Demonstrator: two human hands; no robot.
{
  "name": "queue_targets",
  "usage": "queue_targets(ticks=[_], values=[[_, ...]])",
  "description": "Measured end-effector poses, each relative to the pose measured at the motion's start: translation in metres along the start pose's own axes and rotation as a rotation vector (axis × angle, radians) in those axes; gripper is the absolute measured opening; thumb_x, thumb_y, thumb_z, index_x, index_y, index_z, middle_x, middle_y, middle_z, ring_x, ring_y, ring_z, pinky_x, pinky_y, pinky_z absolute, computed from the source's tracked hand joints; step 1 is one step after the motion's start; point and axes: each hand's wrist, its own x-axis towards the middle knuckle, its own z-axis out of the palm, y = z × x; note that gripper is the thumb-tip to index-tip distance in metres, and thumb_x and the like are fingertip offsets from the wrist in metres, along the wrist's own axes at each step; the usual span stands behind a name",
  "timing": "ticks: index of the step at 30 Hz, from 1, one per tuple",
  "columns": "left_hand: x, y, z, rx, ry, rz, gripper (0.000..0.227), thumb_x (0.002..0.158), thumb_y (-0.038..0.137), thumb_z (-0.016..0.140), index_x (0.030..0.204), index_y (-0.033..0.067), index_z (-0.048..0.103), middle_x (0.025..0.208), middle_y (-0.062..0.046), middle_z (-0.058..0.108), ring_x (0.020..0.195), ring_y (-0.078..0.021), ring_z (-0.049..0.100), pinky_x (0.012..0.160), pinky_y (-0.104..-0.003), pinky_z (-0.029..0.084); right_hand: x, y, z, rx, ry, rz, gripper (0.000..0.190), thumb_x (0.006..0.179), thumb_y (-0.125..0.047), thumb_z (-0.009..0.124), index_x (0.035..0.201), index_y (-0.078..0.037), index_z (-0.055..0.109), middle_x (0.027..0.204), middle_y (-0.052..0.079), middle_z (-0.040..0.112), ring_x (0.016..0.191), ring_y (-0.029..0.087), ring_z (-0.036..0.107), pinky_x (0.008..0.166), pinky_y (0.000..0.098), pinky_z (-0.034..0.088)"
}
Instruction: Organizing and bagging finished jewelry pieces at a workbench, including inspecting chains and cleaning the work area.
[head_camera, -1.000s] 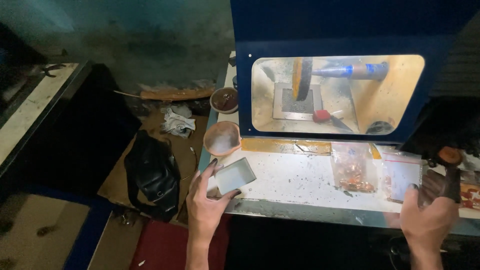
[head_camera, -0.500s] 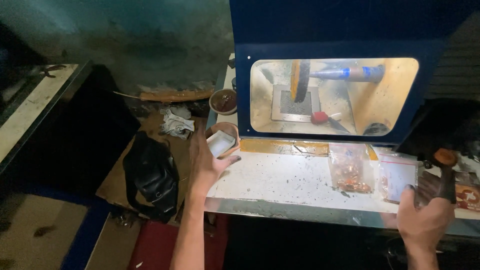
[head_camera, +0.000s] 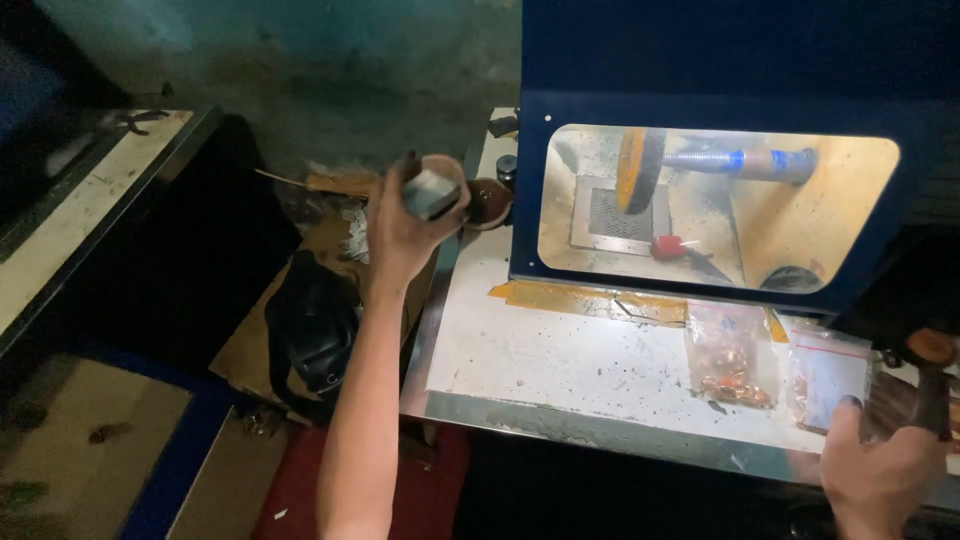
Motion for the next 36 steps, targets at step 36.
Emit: queue_targets(ticks=[36], values=[[-0.189,0.023,0.045,0.378,-0.157,0.303,0.067,0.092,0.037,0.073,0.149,0.0142,0.045,0.158,-0.022,0.038,0.152,-0.0399,0.029,0.118,-0.051,0.035,0.004,0.025,0.012,-0.041,0.024,-0.059,0.047,0.099,-0.026,0.074,0.129,0.010,0.074,0.131,0.032,0.065,0.114,0.047,0.063,0.094,0.0516,0.053]])
